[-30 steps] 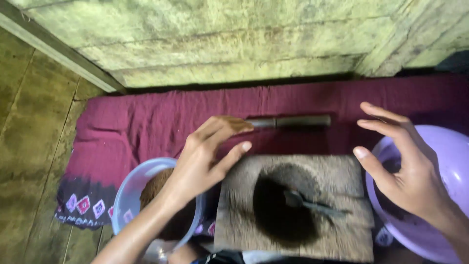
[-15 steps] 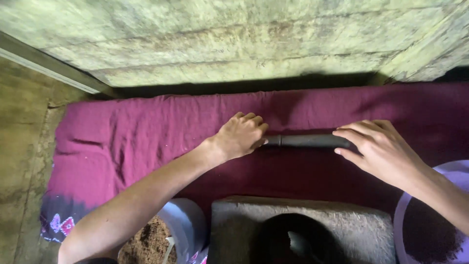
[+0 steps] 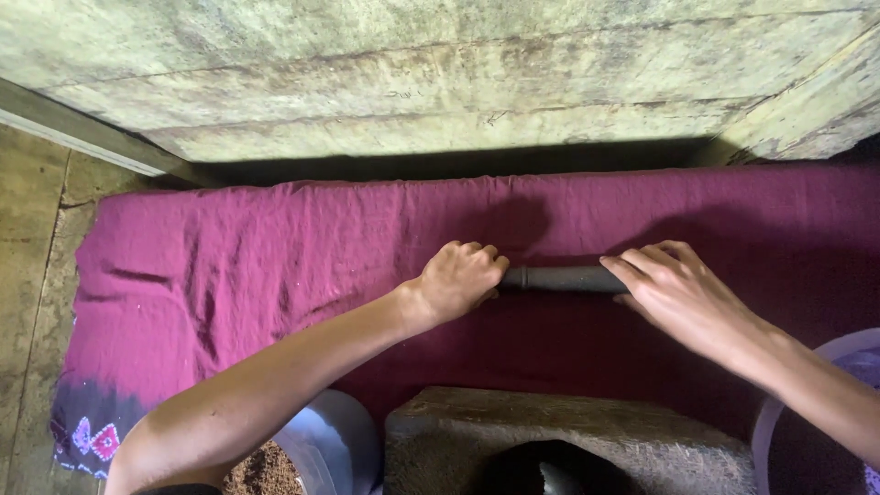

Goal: Grinding brown powder in a stone mortar using a stone pestle and a spoon to reposition the material.

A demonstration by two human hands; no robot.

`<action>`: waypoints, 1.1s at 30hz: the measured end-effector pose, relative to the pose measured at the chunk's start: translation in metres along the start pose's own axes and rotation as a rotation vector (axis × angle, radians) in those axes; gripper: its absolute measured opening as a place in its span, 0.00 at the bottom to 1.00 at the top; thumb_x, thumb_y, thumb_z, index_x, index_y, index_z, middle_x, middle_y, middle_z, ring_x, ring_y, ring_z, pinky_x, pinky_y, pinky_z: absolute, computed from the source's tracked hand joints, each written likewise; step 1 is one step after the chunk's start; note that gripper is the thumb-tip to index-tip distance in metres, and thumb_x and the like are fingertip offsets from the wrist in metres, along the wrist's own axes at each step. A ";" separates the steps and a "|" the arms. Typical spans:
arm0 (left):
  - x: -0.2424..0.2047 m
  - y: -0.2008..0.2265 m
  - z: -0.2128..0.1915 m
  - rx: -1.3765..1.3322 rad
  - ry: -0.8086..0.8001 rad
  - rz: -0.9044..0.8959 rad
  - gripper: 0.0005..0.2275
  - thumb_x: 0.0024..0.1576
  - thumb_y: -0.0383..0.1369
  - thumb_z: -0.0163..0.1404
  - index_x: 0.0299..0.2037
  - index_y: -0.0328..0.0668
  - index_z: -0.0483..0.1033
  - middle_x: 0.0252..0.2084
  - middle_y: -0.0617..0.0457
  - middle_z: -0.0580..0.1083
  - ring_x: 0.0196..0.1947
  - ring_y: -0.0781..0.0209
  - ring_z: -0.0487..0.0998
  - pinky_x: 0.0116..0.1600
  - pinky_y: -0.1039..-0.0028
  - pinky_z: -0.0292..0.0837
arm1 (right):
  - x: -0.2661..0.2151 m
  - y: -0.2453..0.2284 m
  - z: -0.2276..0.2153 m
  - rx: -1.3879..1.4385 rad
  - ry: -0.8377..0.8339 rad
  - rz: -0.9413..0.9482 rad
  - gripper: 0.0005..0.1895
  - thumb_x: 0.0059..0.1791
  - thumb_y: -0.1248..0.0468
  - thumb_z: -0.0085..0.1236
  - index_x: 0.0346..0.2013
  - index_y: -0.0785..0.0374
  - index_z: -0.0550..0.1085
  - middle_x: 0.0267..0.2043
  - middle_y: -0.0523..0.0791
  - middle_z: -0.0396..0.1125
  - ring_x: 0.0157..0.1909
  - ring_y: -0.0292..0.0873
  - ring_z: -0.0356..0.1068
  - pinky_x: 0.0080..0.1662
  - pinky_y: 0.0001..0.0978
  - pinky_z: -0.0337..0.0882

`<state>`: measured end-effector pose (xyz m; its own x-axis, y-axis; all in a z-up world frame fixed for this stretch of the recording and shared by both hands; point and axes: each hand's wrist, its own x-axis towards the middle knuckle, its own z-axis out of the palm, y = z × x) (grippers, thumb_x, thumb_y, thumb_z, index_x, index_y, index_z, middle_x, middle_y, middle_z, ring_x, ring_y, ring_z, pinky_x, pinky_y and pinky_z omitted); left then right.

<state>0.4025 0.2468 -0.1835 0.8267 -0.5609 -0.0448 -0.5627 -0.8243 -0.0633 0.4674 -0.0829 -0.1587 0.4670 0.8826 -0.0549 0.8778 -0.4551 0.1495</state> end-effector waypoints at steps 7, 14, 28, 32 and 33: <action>0.002 -0.005 -0.027 -0.064 -0.041 0.062 0.06 0.57 0.20 0.52 0.40 0.40 0.80 0.34 0.49 0.78 0.31 0.55 0.82 0.34 0.64 0.81 | -0.003 -0.002 -0.001 0.063 0.019 -0.041 0.30 0.44 0.62 0.60 0.60 0.66 0.68 0.48 0.46 0.69 0.47 0.44 0.72 0.57 0.39 0.71; -0.013 -0.005 -0.168 -0.243 -0.036 -0.007 0.16 0.53 0.41 0.64 0.41 0.39 0.77 0.36 0.47 0.77 0.39 0.47 0.80 0.43 0.52 0.80 | -0.029 0.002 -0.103 0.067 0.192 0.033 0.29 0.48 0.50 0.56 0.58 0.64 0.71 0.46 0.45 0.69 0.48 0.46 0.71 0.58 0.40 0.73; -0.148 0.103 -0.337 -0.706 0.610 -0.214 0.15 0.46 0.32 0.71 0.41 0.42 0.81 0.40 0.55 0.82 0.35 0.69 0.82 0.40 0.82 0.75 | -0.098 -0.084 -0.237 0.433 0.345 0.135 0.29 0.45 0.53 0.62 0.58 0.62 0.73 0.52 0.45 0.72 0.54 0.45 0.73 0.55 0.43 0.74; -0.176 0.133 -0.339 -0.794 0.676 -0.317 0.21 0.46 0.41 0.68 0.47 0.41 0.79 0.41 0.55 0.82 0.36 0.72 0.82 0.40 0.85 0.78 | -0.101 -0.121 -0.228 0.566 0.175 0.242 0.33 0.44 0.44 0.60 0.59 0.57 0.72 0.60 0.46 0.70 0.22 0.41 0.78 0.46 0.41 0.79; -0.180 0.140 -0.338 -0.824 0.734 -0.350 0.21 0.44 0.40 0.69 0.45 0.42 0.79 0.41 0.55 0.82 0.38 0.71 0.82 0.43 0.84 0.77 | -0.101 -0.130 -0.222 0.585 0.235 0.165 0.29 0.45 0.49 0.62 0.55 0.61 0.73 0.57 0.49 0.71 0.43 0.49 0.73 0.55 0.47 0.73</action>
<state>0.1752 0.2061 0.1526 0.8911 0.0207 0.4533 -0.3542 -0.5926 0.7234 0.2823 -0.0862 0.0467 0.6230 0.7677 0.1500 0.7409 -0.5176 -0.4280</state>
